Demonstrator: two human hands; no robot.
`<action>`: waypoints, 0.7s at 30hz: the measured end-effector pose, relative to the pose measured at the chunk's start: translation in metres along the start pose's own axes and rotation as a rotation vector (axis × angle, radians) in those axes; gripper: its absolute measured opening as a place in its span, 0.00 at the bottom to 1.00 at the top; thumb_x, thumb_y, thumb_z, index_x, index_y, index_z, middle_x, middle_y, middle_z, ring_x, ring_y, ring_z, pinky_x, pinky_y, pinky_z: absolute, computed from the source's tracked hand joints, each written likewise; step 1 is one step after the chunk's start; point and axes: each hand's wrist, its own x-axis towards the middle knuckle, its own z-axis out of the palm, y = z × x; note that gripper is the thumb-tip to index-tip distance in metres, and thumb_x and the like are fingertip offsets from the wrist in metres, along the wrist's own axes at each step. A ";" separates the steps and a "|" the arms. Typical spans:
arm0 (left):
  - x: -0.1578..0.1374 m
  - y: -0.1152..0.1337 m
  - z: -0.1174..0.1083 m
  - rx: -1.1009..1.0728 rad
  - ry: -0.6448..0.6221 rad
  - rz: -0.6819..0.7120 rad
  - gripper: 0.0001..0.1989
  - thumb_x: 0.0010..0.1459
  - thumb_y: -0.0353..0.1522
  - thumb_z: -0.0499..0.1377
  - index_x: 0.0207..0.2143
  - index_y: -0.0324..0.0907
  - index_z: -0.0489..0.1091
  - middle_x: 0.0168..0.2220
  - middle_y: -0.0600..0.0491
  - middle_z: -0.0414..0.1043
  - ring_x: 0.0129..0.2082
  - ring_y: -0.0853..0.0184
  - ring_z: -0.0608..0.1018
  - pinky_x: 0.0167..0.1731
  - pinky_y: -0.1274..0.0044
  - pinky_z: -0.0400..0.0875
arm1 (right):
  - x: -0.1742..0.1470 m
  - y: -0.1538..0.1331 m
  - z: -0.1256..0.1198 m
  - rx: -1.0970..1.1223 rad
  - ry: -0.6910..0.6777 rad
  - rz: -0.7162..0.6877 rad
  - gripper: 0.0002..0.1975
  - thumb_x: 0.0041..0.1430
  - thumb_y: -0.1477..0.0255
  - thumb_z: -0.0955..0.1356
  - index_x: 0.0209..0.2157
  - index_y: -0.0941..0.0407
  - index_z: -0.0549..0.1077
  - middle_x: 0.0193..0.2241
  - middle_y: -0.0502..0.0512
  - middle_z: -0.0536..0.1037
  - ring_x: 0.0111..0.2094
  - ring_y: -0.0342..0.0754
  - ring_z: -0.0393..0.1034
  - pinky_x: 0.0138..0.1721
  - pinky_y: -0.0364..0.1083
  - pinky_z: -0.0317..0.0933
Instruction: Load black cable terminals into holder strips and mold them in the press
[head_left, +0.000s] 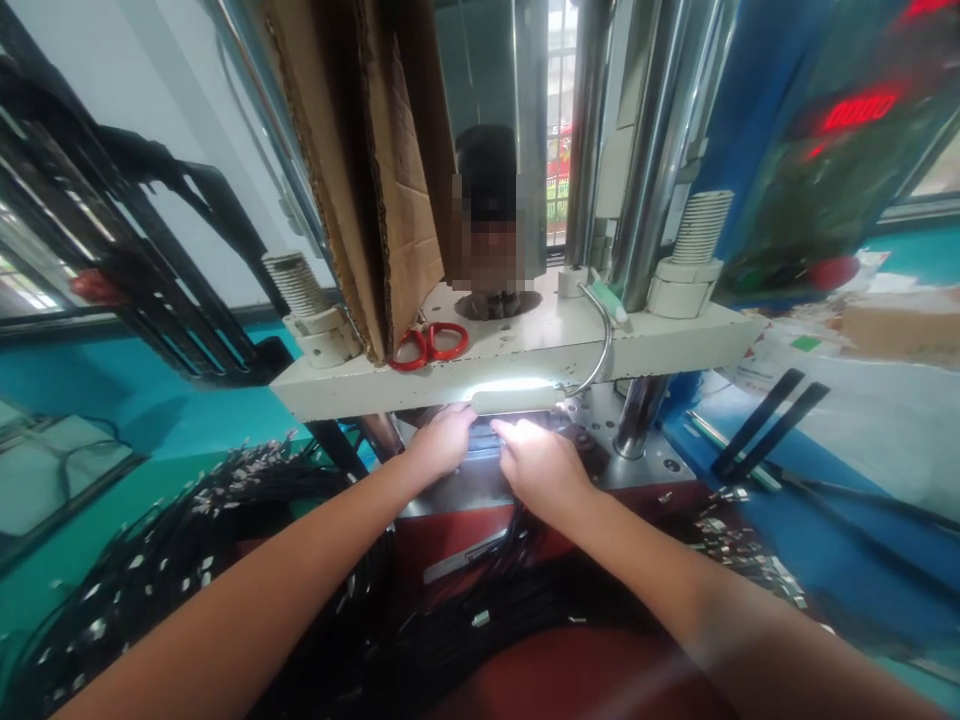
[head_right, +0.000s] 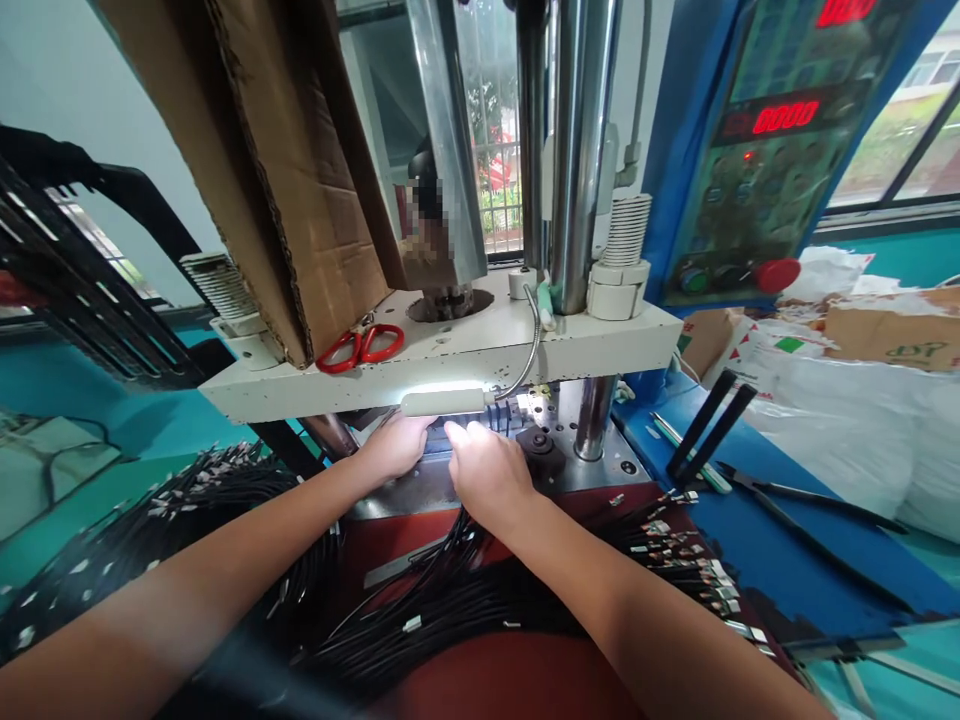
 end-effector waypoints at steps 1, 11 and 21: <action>0.000 0.000 0.001 0.010 0.005 -0.003 0.21 0.58 0.25 0.48 0.52 0.45 0.68 0.56 0.46 0.66 0.54 0.57 0.69 0.53 0.67 0.63 | 0.001 0.000 0.000 -0.008 -0.003 -0.010 0.18 0.62 0.72 0.59 0.51 0.51 0.71 0.36 0.56 0.77 0.35 0.50 0.72 0.34 0.45 0.62; -0.001 0.008 0.012 0.132 0.017 0.019 0.19 0.62 0.30 0.47 0.55 0.41 0.64 0.55 0.43 0.65 0.57 0.55 0.64 0.58 0.64 0.54 | 0.003 -0.005 0.004 -0.018 -0.013 -0.034 0.16 0.63 0.70 0.58 0.41 0.54 0.75 0.35 0.58 0.75 0.33 0.51 0.70 0.31 0.46 0.60; 0.000 0.007 0.008 0.206 0.024 0.057 0.21 0.61 0.27 0.46 0.54 0.49 0.65 0.53 0.46 0.68 0.52 0.56 0.68 0.52 0.64 0.61 | 0.005 0.024 -0.005 0.049 0.027 0.052 0.16 0.63 0.72 0.58 0.39 0.55 0.77 0.39 0.58 0.77 0.41 0.51 0.70 0.43 0.46 0.61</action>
